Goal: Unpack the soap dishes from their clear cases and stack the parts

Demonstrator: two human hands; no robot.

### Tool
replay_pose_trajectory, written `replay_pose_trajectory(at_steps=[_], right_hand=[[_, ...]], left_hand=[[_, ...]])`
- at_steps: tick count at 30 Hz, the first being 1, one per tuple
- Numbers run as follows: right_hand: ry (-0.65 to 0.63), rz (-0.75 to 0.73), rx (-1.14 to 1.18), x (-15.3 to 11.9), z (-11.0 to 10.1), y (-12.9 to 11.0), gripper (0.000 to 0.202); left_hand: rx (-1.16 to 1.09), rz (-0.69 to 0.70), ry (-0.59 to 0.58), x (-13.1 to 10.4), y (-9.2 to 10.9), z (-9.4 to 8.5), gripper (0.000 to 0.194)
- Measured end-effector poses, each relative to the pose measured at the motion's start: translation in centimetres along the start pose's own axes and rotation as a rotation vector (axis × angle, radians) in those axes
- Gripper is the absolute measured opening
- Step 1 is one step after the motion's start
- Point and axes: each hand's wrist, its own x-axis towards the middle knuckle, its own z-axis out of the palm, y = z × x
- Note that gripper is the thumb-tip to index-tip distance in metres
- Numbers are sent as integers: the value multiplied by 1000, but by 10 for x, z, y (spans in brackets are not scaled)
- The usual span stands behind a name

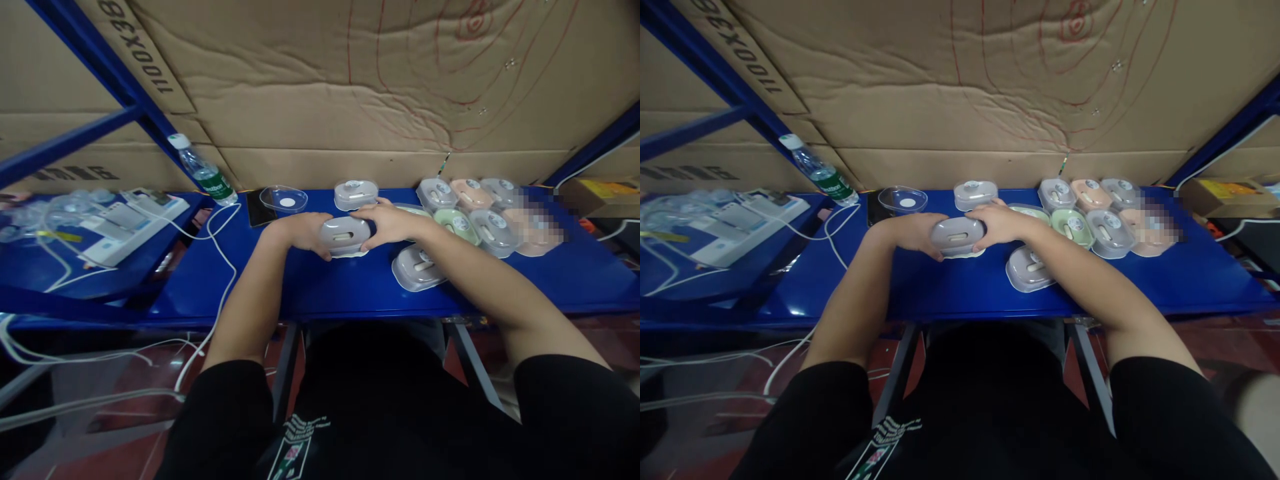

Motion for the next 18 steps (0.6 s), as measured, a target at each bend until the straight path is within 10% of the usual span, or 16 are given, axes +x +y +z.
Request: replay_pose_trajectory(at_steps=[18], right_hand=[[-38,-9,-45,-3,9,9,95]], left_hand=[[-41,-12,7,4,-3,0,85]])
